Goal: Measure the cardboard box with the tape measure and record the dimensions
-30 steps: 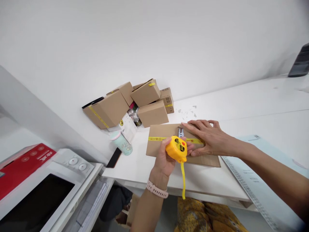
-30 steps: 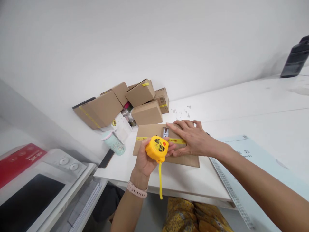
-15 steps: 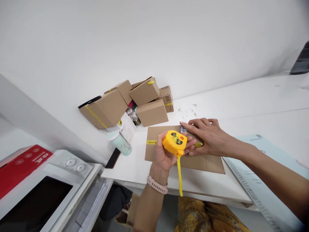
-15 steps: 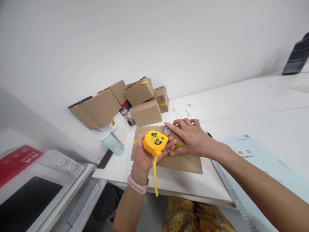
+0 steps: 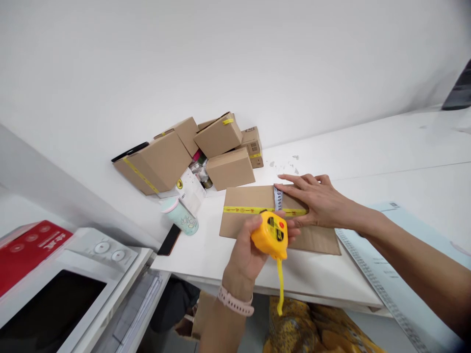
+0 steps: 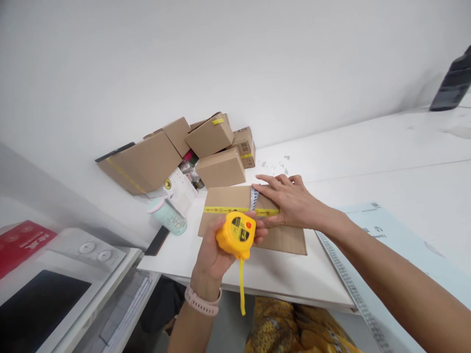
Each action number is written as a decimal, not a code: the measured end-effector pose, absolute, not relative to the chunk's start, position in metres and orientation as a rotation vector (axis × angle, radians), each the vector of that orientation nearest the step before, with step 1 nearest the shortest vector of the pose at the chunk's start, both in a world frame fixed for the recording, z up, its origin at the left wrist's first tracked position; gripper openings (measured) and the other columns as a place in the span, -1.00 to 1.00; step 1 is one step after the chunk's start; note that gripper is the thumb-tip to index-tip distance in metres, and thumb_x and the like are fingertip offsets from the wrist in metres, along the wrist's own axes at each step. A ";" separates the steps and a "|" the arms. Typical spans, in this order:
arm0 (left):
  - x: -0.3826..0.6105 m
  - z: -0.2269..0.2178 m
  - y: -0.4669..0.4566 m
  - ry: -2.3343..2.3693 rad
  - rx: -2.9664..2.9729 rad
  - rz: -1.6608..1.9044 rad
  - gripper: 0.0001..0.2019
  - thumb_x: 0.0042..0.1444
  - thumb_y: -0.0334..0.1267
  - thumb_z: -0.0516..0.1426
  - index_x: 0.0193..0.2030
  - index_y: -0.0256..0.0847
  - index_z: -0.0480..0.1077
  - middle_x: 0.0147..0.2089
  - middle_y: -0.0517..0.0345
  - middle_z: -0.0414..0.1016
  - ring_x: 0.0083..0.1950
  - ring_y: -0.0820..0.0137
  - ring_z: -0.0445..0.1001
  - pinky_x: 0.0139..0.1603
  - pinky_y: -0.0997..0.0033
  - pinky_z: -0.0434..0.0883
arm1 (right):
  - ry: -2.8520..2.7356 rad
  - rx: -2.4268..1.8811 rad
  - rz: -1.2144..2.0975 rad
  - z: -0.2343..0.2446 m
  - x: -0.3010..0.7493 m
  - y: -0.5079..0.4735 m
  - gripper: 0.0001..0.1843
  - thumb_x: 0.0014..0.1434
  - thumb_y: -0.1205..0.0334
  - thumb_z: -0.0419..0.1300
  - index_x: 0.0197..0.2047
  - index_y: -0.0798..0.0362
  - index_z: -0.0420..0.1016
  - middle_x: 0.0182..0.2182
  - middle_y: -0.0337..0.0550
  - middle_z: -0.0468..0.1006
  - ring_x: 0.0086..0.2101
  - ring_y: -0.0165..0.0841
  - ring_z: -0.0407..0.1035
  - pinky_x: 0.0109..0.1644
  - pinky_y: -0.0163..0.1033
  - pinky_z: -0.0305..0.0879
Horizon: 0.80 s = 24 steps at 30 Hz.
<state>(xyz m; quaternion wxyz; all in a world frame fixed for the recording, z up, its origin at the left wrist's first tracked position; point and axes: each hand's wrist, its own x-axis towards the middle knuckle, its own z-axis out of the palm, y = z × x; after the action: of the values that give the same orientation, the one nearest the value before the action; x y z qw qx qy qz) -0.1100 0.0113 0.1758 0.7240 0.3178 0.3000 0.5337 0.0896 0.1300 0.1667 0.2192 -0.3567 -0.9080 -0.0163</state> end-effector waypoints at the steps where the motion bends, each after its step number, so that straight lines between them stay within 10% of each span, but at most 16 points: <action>1: -0.110 0.171 0.002 0.658 0.734 1.188 -0.46 0.01 0.01 0.32 0.02 -0.39 0.57 -0.07 -0.18 0.66 -0.03 0.04 0.64 0.09 0.12 0.49 | -2.529 -0.985 -0.023 0.166 0.090 0.134 -0.01 0.10 -0.53 0.06 0.45 -0.19 0.25 0.41 0.05 0.27 0.12 0.19 0.27 0.03 0.18 0.09; 10: -0.103 0.115 -0.066 0.684 0.767 1.249 -0.34 -0.30 -0.04 0.49 0.02 -0.21 0.61 -0.02 -0.10 0.61 -0.05 0.10 0.64 0.01 0.23 0.50 | -2.555 -0.952 0.132 0.160 0.091 0.146 -0.28 0.38 -0.32 -0.22 0.50 -0.34 0.12 0.41 -0.22 0.31 0.16 0.14 0.29 0.10 0.24 0.08; 24: -0.109 0.111 -0.063 0.639 0.762 1.263 -0.34 -0.14 0.08 0.42 0.08 -0.26 0.59 -0.01 -0.18 0.63 -0.07 0.04 0.67 -0.02 0.20 0.56 | -2.562 -1.020 0.314 0.153 0.088 0.148 -0.31 0.42 -0.20 -0.31 0.47 -0.31 0.22 0.40 -0.26 0.31 0.13 0.08 0.31 0.12 0.26 0.13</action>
<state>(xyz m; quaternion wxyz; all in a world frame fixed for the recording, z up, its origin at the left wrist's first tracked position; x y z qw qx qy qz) -0.1094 -0.0626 0.1108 0.6939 0.3414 0.2862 0.5657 0.0876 0.1484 0.1527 0.1823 -0.3615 -0.9076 0.1114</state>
